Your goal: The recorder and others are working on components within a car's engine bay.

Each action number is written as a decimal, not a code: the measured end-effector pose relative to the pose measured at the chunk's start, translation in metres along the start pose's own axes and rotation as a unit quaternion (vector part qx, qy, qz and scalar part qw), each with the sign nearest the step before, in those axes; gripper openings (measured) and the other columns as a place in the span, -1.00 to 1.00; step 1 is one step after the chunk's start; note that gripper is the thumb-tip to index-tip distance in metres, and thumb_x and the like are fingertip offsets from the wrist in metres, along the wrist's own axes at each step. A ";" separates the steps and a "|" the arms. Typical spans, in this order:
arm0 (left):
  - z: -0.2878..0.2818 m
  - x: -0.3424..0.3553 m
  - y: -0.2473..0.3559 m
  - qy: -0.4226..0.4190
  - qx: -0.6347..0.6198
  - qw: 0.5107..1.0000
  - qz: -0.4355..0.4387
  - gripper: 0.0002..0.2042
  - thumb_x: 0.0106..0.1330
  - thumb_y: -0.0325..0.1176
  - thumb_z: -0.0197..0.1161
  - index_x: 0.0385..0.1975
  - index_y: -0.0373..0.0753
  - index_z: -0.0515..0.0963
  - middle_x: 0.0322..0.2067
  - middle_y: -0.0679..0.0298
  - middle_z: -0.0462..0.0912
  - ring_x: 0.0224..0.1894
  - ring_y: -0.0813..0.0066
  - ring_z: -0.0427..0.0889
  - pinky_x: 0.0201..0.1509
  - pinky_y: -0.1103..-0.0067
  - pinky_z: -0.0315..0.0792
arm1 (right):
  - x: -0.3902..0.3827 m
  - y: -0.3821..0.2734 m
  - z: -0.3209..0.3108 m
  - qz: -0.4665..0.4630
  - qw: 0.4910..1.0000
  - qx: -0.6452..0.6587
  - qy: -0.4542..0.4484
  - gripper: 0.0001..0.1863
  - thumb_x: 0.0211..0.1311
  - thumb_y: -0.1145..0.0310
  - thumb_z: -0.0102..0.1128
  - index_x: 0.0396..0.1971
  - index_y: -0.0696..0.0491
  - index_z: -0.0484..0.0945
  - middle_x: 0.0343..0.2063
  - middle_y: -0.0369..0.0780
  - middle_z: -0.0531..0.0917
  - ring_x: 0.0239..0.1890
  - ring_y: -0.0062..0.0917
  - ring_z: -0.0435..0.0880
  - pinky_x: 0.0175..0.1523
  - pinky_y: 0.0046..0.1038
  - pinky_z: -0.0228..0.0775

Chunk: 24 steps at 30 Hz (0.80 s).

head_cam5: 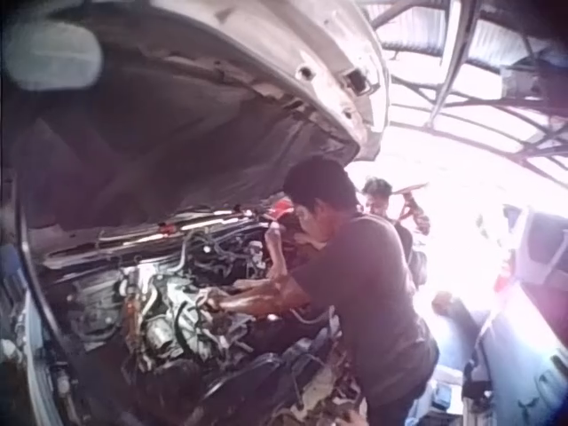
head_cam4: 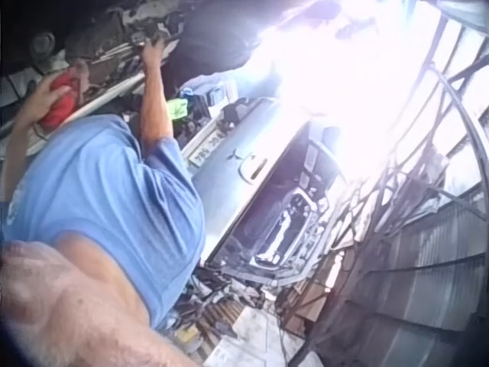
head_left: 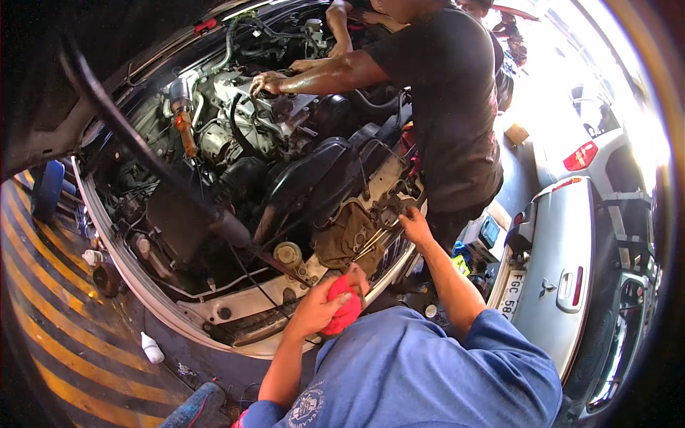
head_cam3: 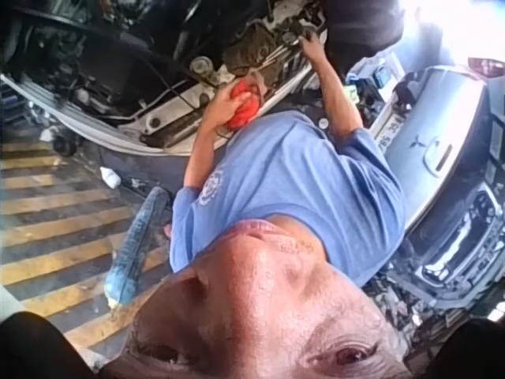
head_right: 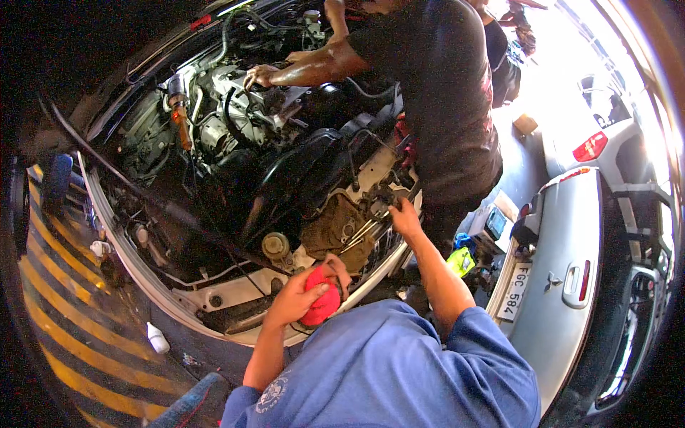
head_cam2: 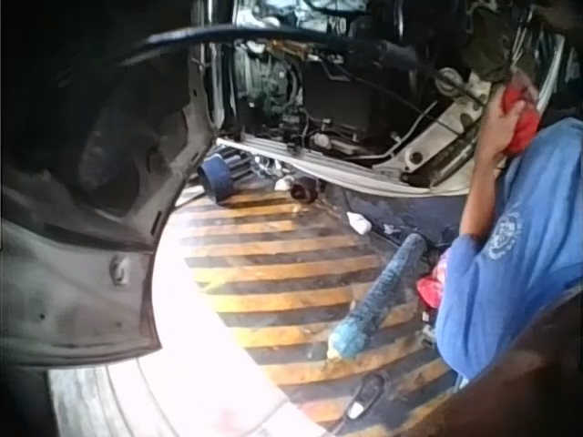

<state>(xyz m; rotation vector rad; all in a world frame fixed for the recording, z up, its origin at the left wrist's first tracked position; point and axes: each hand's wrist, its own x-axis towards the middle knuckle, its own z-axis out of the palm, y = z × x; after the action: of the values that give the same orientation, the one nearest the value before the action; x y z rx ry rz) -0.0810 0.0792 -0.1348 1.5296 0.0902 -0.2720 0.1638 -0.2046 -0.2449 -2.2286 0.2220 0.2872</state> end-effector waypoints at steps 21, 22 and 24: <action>0.027 0.007 -0.012 0.190 -0.136 0.971 -0.043 -0.70 0.42 -0.43 0.21 0.11 -0.30 0.49 -0.11 0.33 0.64 -0.11 0.58 0.59 0.05 0.58 0.48 | -0.016 -0.006 0.006 -0.062 0.996 0.011 0.065 -0.52 0.10 0.42 0.33 0.06 0.17 0.50 -0.11 0.00 0.63 0.00 -0.09 0.63 0.07 -0.17 0.46; 0.028 0.007 -0.012 0.196 -0.129 0.971 -0.051 -0.70 0.42 -0.44 0.21 0.11 -0.30 0.49 -0.11 0.33 0.64 -0.10 0.58 0.60 0.06 0.58 0.48 | -0.017 -0.008 0.006 -0.053 0.997 0.001 0.063 -0.53 0.12 0.40 0.33 0.06 0.17 0.49 -0.11 0.00 0.63 -0.01 -0.08 0.63 0.07 -0.16 0.46; 0.028 0.007 -0.013 0.214 -0.115 0.968 -0.065 -0.69 0.42 -0.44 0.20 0.12 -0.30 0.48 -0.10 0.32 0.64 -0.09 0.57 0.60 0.06 0.57 0.48 | -0.016 -0.010 0.004 -0.064 0.995 -0.010 0.080 -0.53 0.15 0.37 0.34 0.06 0.17 0.49 -0.13 0.01 0.64 -0.02 -0.07 0.64 0.07 -0.14 0.47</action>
<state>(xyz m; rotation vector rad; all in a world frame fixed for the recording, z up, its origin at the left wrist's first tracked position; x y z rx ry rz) -0.0804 0.0499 -0.1473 1.3316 0.5474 -0.0273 0.1504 -0.1943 -0.2356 -2.2760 0.1621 0.0419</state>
